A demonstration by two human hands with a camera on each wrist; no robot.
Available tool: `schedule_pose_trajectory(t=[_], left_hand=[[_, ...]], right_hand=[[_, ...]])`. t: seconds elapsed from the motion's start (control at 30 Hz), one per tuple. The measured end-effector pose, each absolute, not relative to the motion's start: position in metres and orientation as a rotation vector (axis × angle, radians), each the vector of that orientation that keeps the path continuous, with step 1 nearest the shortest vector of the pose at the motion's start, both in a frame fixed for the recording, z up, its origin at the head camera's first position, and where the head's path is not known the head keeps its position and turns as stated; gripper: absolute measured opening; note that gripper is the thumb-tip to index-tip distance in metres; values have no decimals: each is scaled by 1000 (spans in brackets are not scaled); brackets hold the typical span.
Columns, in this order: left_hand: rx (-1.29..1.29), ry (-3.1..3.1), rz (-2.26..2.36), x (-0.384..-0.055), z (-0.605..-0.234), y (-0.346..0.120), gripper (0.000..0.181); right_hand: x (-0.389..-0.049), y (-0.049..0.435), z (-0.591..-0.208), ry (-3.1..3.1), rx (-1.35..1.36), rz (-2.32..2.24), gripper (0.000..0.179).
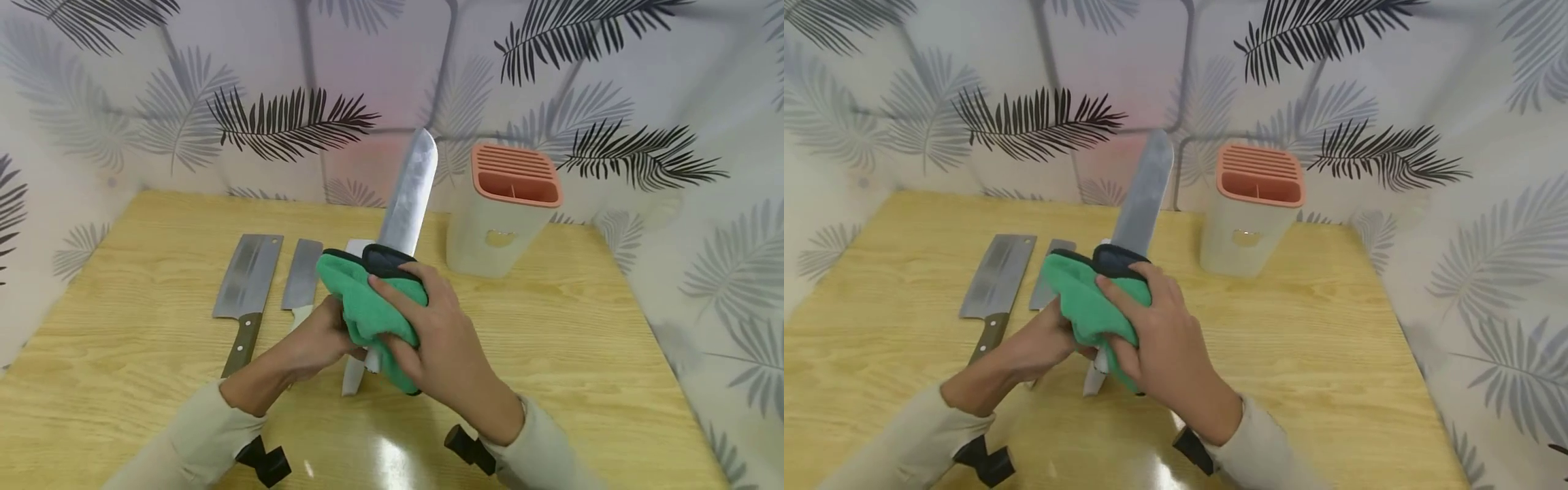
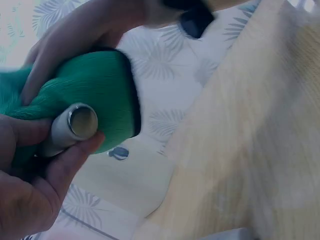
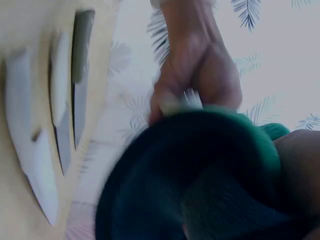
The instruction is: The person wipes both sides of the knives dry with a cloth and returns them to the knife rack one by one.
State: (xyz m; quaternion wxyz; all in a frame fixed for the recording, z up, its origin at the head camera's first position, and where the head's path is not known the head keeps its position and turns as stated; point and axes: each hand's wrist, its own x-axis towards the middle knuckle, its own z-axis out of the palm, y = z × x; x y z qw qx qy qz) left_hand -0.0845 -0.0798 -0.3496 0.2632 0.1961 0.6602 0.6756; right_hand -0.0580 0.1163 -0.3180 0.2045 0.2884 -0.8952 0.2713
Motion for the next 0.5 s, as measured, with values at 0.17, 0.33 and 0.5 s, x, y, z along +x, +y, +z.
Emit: schedule_pose_trajectory(t=[0.17, 0.33, 0.5], left_hand=[[558, 1715, 1803, -82, -351, -79, 49], [581, 1682, 1759, -71, -350, -80, 54], [619, 1675, 1746, -64, -345, -81, 47]], right_hand=[[-92, 120, -305, -2569, 718, 829, 51], [-121, 136, -294, -2595, 548, 915, 51], [-145, 152, -285, -2582, 456, 923, 49]])
